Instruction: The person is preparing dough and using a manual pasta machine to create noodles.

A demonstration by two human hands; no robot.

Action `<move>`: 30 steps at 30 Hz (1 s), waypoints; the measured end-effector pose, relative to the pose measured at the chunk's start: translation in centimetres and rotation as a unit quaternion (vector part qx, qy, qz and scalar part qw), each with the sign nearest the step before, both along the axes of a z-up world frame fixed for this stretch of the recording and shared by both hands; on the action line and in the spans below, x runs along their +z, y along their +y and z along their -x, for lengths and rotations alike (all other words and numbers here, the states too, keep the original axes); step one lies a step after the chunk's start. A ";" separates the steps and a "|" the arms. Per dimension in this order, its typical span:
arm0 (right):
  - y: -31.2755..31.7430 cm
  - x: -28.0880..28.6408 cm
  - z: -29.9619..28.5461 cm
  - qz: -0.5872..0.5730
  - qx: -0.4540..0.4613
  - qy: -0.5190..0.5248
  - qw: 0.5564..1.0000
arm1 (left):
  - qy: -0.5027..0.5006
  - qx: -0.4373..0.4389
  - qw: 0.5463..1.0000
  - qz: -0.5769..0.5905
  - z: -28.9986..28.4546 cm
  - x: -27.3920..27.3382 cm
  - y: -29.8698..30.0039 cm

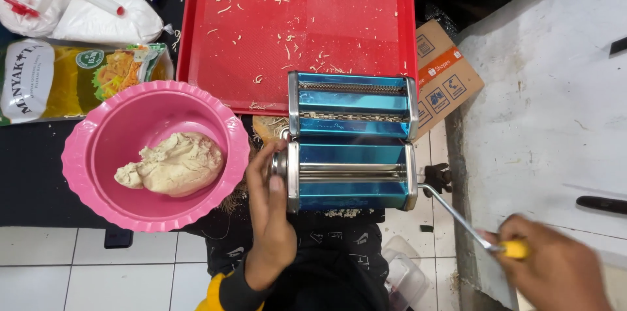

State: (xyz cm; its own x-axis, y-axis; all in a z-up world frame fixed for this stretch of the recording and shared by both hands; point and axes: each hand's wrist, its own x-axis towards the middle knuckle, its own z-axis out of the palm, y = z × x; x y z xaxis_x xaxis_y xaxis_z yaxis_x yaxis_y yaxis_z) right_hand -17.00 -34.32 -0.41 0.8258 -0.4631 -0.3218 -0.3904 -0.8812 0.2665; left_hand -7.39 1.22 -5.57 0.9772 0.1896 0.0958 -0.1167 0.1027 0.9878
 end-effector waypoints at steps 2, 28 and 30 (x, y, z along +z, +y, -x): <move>-0.3 0.2 -2.8 0.001 0.072 -0.163 0.984 | 0.004 0.022 1.000 0.017 3.1 -2.7 -0.6; 16.5 -15.6 2.8 -0.777 -0.154 -0.417 0.446 | 0.316 -0.303 0.872 0.217 5.2 -5.2 -1.9; 15.1 -14.7 3.3 -0.772 -0.214 -0.348 0.487 | 0.300 -0.451 0.817 0.198 6.4 -6.7 -0.6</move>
